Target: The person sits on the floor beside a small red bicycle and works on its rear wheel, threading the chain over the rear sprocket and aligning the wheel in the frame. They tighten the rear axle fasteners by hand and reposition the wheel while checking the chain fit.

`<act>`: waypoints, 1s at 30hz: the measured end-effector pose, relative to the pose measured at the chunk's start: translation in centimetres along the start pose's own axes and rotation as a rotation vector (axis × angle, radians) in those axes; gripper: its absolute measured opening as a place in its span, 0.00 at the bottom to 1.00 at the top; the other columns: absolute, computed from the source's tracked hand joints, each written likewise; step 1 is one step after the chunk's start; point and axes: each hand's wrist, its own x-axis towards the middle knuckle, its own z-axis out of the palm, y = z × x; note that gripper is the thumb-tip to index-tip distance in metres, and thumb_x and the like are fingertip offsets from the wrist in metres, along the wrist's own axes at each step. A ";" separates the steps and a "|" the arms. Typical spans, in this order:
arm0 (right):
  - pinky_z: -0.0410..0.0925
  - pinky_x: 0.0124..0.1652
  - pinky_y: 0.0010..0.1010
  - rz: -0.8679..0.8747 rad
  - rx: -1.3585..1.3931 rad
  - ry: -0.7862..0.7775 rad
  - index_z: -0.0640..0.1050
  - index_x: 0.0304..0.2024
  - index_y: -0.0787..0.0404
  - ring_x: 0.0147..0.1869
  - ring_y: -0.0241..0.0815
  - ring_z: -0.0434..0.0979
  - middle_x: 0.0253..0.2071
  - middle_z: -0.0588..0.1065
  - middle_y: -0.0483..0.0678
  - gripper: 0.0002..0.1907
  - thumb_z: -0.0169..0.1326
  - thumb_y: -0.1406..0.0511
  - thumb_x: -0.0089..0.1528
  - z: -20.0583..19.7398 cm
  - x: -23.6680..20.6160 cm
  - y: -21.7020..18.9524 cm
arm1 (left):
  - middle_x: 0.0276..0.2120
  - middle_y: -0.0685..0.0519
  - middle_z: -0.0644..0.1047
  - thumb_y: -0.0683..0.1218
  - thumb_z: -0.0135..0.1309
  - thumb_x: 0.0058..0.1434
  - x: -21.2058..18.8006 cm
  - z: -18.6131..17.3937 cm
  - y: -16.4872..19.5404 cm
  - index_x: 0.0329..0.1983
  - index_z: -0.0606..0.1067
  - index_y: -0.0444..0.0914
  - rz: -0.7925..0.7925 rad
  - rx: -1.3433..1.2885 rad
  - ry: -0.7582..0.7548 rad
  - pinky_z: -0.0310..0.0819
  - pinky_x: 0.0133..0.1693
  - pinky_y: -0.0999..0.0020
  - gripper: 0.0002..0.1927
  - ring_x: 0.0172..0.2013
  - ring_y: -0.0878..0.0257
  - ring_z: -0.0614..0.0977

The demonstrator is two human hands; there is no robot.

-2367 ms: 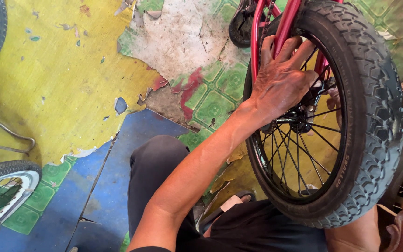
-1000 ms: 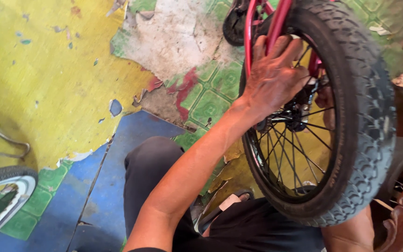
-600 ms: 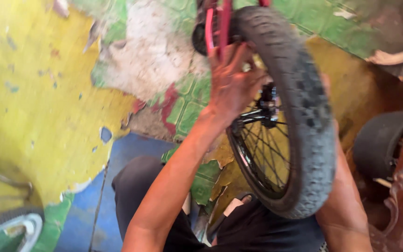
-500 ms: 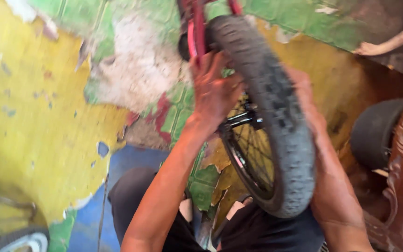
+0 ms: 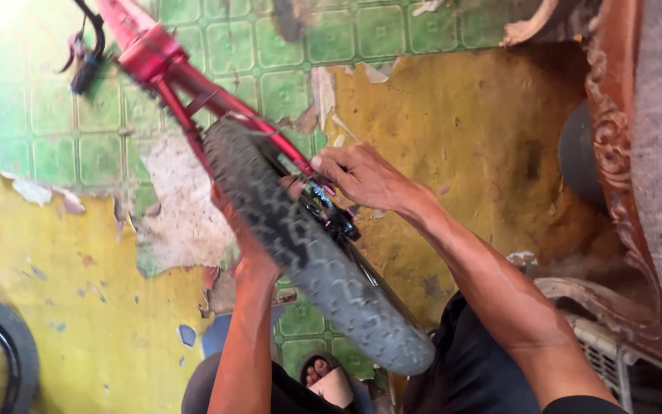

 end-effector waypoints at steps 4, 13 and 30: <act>0.71 0.40 0.37 -0.243 0.041 0.104 0.77 0.47 0.61 0.38 0.42 0.80 0.33 0.79 0.49 0.08 0.52 0.64 0.68 -0.8 -0.4 0.4 | 0.38 0.54 0.82 0.48 0.60 0.65 0.2 1.1 0.0 0.41 0.83 0.38 -0.247 -0.167 -0.144 0.65 0.55 0.59 0.10 0.46 0.60 0.78; 0.71 0.38 0.36 -0.340 0.105 0.132 0.77 0.44 0.61 0.35 0.43 0.79 0.31 0.78 0.49 0.08 0.58 0.69 0.62 0.3 -0.1 1.5 | 0.44 0.52 0.78 0.47 0.57 0.69 -1.2 2.5 -2.2 0.45 0.82 0.36 -0.260 -0.207 -0.134 0.69 0.53 0.63 0.09 0.48 0.60 0.77; 0.68 0.35 0.43 -0.165 -0.128 0.076 0.77 0.37 0.64 0.30 0.52 0.77 0.28 0.75 0.56 0.15 0.53 0.58 0.70 -0.4 -0.3 0.4 | 0.48 0.51 0.70 0.47 0.58 0.70 -1.3 2.6 -2.7 0.44 0.82 0.37 -0.170 -0.183 -0.100 0.70 0.51 0.60 0.09 0.50 0.59 0.75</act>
